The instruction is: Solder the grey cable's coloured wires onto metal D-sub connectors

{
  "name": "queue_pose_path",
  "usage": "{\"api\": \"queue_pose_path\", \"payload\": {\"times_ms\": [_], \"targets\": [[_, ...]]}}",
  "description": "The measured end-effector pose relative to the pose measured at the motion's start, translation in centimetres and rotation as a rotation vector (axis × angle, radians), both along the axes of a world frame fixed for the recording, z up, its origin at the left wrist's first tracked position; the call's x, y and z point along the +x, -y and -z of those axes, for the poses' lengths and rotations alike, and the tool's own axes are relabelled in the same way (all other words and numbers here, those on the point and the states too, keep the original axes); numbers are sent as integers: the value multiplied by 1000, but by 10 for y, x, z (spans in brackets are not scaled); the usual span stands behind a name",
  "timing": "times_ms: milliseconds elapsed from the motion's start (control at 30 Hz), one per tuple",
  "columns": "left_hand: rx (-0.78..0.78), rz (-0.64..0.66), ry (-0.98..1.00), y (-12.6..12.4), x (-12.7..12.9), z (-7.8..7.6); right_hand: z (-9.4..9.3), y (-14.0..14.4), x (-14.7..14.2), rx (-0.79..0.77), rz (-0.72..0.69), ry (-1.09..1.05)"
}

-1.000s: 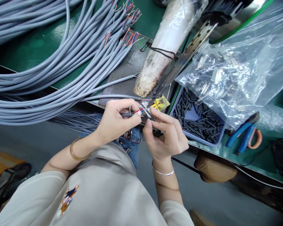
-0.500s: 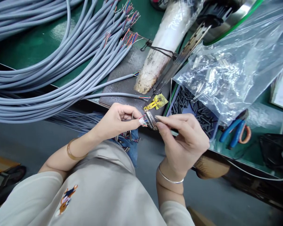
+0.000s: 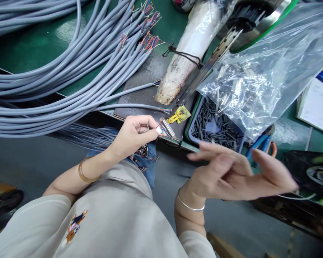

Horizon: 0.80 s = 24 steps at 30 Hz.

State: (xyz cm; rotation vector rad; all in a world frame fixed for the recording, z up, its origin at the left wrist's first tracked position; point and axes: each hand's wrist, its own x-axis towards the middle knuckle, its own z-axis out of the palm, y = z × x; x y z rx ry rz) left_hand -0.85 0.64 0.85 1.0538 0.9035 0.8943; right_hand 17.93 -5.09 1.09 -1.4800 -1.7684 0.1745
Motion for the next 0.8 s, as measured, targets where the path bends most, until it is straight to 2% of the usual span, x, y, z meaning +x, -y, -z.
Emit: {"api": "queue_pose_path", "payload": {"times_ms": [167,400,800], "targets": [[0,-47,63,-4,4,0,9,-1,-19,66,32,15],[106,-117,-37,-7,10,-3,23,-8,-29,293,63,-22],[171,-134,-78,-12,11,-9,17,-18,-27,339,48,-3]]}}
